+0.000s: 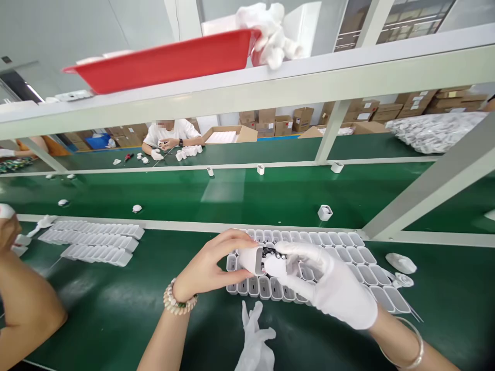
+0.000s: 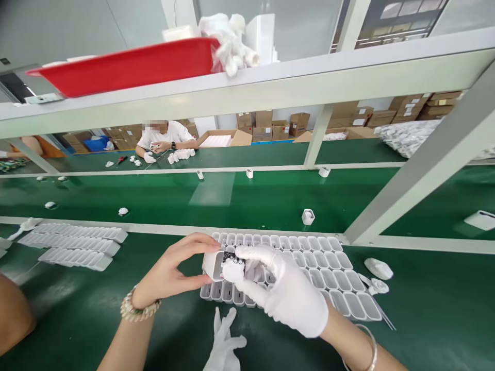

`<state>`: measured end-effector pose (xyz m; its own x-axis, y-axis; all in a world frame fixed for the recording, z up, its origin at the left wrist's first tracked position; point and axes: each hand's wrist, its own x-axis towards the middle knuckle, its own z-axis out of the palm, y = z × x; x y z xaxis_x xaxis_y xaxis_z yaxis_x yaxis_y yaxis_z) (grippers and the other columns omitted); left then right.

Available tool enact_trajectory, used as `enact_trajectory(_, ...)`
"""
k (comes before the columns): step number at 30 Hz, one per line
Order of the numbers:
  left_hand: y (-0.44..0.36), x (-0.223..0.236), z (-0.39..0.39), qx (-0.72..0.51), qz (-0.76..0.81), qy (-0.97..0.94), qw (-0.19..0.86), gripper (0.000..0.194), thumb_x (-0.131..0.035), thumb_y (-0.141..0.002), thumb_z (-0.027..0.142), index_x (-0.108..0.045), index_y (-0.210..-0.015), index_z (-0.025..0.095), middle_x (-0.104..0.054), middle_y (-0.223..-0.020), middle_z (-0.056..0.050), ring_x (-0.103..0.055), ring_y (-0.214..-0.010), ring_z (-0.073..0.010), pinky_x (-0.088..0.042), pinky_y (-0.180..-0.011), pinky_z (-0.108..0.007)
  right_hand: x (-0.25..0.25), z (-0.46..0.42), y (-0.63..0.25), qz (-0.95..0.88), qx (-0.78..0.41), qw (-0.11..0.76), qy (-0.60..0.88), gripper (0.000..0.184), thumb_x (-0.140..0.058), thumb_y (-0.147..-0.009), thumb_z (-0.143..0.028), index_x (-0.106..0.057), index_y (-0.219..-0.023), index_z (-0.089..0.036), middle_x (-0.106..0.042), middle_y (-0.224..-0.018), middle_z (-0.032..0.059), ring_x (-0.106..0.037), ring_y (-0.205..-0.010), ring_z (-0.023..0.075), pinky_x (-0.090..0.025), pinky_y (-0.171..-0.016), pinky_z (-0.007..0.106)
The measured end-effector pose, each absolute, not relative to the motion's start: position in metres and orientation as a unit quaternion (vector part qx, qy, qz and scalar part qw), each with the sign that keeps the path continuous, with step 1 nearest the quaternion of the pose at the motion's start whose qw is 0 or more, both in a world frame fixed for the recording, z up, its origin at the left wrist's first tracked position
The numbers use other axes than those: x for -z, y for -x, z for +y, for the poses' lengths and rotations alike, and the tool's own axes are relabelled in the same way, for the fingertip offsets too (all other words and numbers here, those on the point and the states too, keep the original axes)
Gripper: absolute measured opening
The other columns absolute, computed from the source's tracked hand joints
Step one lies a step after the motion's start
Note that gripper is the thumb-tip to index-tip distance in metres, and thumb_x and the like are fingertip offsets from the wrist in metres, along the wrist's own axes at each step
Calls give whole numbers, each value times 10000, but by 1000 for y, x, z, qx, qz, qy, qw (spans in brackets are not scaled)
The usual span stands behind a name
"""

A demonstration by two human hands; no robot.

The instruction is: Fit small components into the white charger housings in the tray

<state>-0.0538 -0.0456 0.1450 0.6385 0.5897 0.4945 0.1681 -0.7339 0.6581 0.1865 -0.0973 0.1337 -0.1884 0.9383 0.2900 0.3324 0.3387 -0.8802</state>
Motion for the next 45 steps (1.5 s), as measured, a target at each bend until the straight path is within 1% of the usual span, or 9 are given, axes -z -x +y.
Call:
enact_trajectory(4,56,-146,-47,-361,222,-865,269,368,-695,-875,199,-621,-1230,255,-634,-1184,-94,-631,-1094,-229,-542,-959,-375,-142,-101,-184,-711,-345,424,443,291,-673,-844,-318,-709,-1131,-291,-756,-978,31,-714,-739,185,-640,-647,314)
enact_trajectory(7,57,-148,-48,-353,228,-870,258,355,-686,-886,217,-622,-1233,264,-632,-1190,-90,-633,-1099,-226,-546,-964,-372,-147,-101,-184,-731,-341,408,428,281,-627,-881,-322,-715,-1148,-304,-750,-922,22,-694,-681,164,-631,-628,297)
enact_trajectory(10,57,-148,-48,-348,225,-874,252,354,-688,-887,219,-625,-1232,261,-631,-1188,-89,-638,-1090,-221,-548,-963,-359,-150,-101,-182,-731,-328,407,440,242,-617,-881,-346,-735,-1089,-305,-746,-878,21,-678,-624,164,-625,-580,302)
enact_trajectory(16,57,-147,-49,-347,227,-877,244,342,-694,-881,225,-633,-1217,249,-642,-1174,-95,-647,-1076,-232,-558,-943,-361,-149,-102,-182,-725,-325,408,450,311,-644,-841,-337,-714,-1143,-363,-766,-997,16,-726,-681,204,-641,-571,317)
enact_trajectory(24,55,-147,-51,-358,222,-879,225,355,-707,-863,206,-640,-1210,243,-663,-1141,-87,-662,-1035,-220,-570,-904,-330,-144,-108,-186,-719,-287,416,476,344,-679,-814,-362,-701,-1157,-356,-770,-1034,-2,-749,-859,241,-643,-805,382)
enact_trajectory(29,54,-148,-52,-353,224,-884,210,354,-705,-865,213,-636,-1211,245,-668,-1128,-86,-667,-1019,-213,-571,-886,-313,-144,-109,-186,-706,-308,396,500,341,-679,-804,-374,-715,-1142,-351,-768,-1075,-2,-751,-906,258,-661,-708,332)
enact_trajectory(32,54,-148,-52,-343,225,-889,204,350,-688,-880,238,-631,-1225,244,-671,-1126,-94,-668,-1022,-224,-576,-879,-326,-145,-110,-187,-703,-319,393,501,339,-677,-801,-376,-722,-1135,-345,-775,-1042,-7,-754,-871,249,-658,-729,334)
enact_trajectory(37,55,-147,-53,-330,219,-896,203,370,-672,-894,241,-613,-1259,258,-668,-1138,-95,-669,-1014,-226,-580,-861,-332,-148,-108,-185,-703,-345,386,488,328,-668,-806,-381,-735,-1124,-334,-773,-1059,15,-752,-882,270,-661,-660,338)
enact_trajectory(45,53,-148,-55,-325,222,-898,197,366,-702,-874,255,-627,-1232,246,-676,-1105,-89,-670,-984,-224,-581,-837,-320,-145,-108,-178,-717,-315,412,466,294,-642,-820,-312,-729,-1100,-290,-775,-992,40,-753,-789,248,-646,-593,317)
